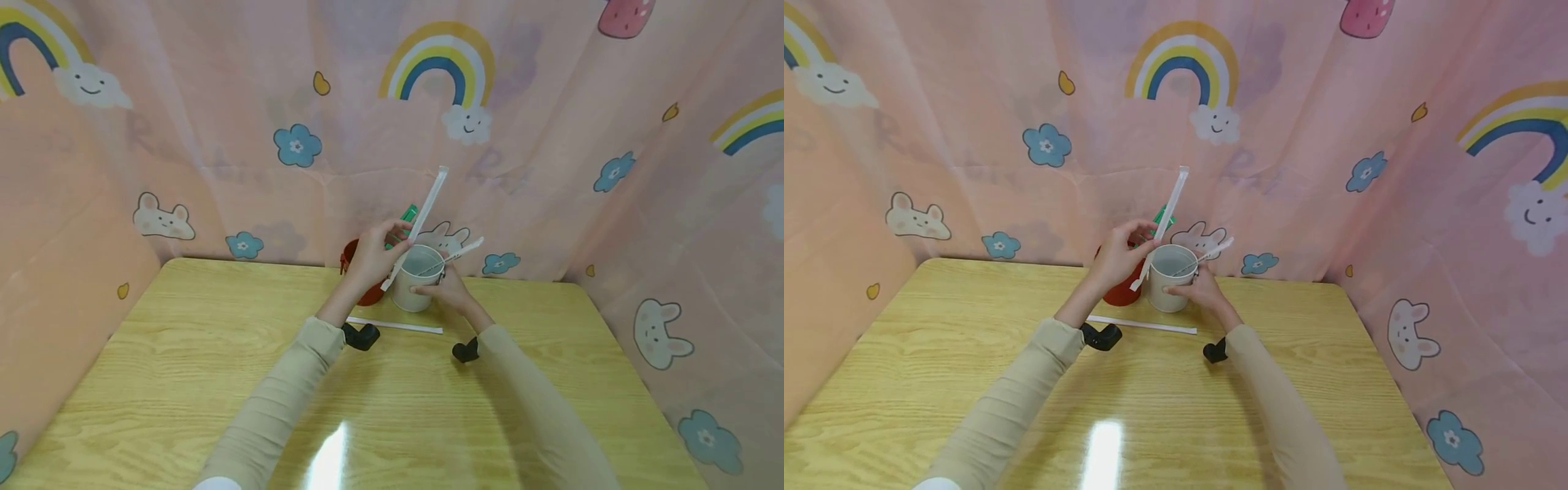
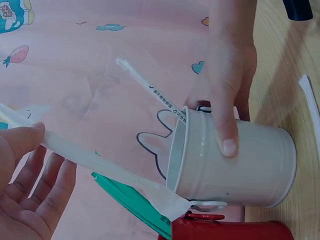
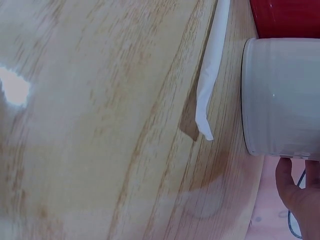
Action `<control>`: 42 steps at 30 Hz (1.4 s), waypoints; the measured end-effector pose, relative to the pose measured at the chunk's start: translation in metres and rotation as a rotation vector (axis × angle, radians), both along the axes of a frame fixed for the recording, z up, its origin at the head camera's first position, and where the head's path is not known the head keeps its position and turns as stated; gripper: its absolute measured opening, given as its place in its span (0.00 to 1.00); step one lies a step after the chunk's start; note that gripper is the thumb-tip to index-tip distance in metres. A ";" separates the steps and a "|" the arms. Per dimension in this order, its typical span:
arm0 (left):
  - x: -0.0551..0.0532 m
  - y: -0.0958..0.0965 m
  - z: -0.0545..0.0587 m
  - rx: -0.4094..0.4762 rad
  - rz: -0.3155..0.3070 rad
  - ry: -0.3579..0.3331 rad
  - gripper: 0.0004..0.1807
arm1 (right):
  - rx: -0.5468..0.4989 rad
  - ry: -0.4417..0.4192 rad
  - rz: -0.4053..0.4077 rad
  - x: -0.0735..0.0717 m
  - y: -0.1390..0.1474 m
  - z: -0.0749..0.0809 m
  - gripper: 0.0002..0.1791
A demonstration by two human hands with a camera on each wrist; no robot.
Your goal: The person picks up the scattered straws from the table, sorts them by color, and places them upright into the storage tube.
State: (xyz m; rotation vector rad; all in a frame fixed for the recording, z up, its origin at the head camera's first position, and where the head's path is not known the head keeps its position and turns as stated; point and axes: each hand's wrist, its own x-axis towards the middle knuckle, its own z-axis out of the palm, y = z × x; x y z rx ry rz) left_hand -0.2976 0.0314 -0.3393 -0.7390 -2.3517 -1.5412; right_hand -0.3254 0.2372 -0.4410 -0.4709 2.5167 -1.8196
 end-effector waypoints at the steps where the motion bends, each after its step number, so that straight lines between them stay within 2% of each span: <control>1: 0.000 0.001 0.001 0.011 0.003 0.001 0.15 | 0.006 -0.003 0.002 0.002 0.000 0.002 0.52; 7: -0.001 0.007 0.006 0.074 0.029 0.002 0.15 | 0.017 0.013 0.015 0.008 -0.003 0.009 0.50; 12: -0.003 0.011 0.005 0.104 0.044 0.008 0.15 | 0.008 0.014 0.010 0.007 -0.005 0.008 0.49; 17: -0.004 0.016 0.001 0.130 0.042 0.026 0.15 | -0.014 0.005 -0.005 0.001 -0.004 -0.001 0.52; 22: -0.004 0.021 -0.003 0.133 0.034 0.051 0.15 | 0.012 0.010 -0.026 -0.008 -0.001 -0.014 0.53; 27: -0.006 0.027 -0.008 0.109 0.029 0.080 0.14 | 0.026 0.012 -0.046 -0.011 0.001 -0.018 0.52; 31: -0.008 0.030 -0.013 0.086 0.020 0.101 0.13 | 0.035 -0.018 -0.036 -0.001 -0.002 0.000 0.52; 34: -0.009 0.031 -0.017 0.065 0.008 0.089 0.13 | 0.031 -0.032 -0.023 0.008 -0.005 0.012 0.52; 42: -0.010 0.036 -0.028 -0.059 -0.046 0.071 0.12 | 0.007 -0.033 -0.003 0.009 -0.003 0.010 0.50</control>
